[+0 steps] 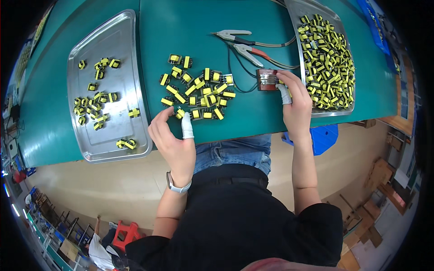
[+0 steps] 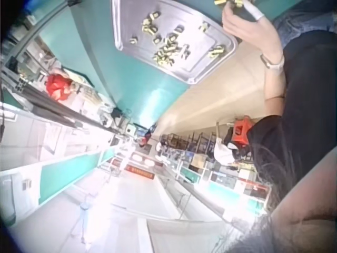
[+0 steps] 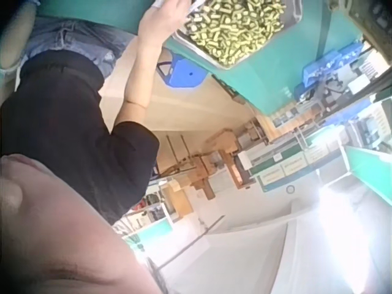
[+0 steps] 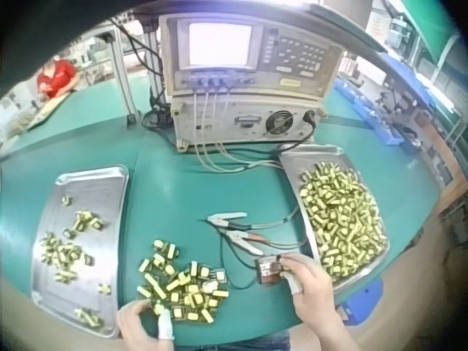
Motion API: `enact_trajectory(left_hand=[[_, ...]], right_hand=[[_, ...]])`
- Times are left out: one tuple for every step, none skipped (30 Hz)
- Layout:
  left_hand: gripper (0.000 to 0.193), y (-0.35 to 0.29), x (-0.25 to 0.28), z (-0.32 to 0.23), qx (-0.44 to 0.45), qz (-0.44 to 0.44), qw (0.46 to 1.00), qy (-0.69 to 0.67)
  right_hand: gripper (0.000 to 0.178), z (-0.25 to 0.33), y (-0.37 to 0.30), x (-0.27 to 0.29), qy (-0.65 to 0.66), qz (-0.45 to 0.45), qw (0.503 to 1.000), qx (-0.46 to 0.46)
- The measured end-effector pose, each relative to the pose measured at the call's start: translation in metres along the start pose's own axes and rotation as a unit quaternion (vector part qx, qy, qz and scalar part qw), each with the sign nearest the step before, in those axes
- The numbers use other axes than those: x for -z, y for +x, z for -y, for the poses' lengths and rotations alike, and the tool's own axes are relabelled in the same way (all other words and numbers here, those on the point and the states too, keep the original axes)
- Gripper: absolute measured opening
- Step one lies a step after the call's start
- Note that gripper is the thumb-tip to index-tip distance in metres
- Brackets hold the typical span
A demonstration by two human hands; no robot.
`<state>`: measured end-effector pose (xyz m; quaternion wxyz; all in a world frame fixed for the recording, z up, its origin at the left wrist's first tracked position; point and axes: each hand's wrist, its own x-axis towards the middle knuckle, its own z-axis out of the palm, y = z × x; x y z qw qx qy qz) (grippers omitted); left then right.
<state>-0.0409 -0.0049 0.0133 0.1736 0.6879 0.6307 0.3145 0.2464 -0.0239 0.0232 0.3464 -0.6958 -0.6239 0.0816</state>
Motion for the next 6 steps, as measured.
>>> enact_trajectory(left_hand=[[0.032, -0.0001, 0.0010, 0.0000, -0.003, 0.001, 1.000, 0.001], [0.030, -0.0003, 0.0021, 0.0005, -0.006, 0.001, 1.000, 0.001], [0.030, -0.0006, 0.0034, 0.0014, -0.004, 0.001, 1.000, 0.003], [0.029, -0.0008, 0.0034, 0.0020, -0.006, 0.000, 1.000, -0.005], [0.028, -0.0011, 0.0036, 0.0029, -0.008, -0.002, 1.000, -0.013], [0.028, -0.0016, 0.0042, 0.0036, -0.007, -0.003, 1.000, -0.012]], right_hand=[[0.054, 0.0006, -0.0002, -0.0005, -0.012, -0.003, 1.000, 0.007], [0.055, 0.0015, -0.0003, -0.0011, -0.023, -0.007, 1.000, 0.014], [0.055, 0.0026, -0.0004, -0.0019, -0.021, -0.005, 1.000, 0.014], [0.054, 0.0031, -0.0003, -0.0022, -0.019, -0.005, 1.000, 0.008], [0.053, 0.0039, -0.0001, -0.0026, -0.016, -0.005, 1.000, 0.002], [0.053, 0.0044, 0.0001, -0.0035, -0.016, -0.004, 1.000, 0.003]])
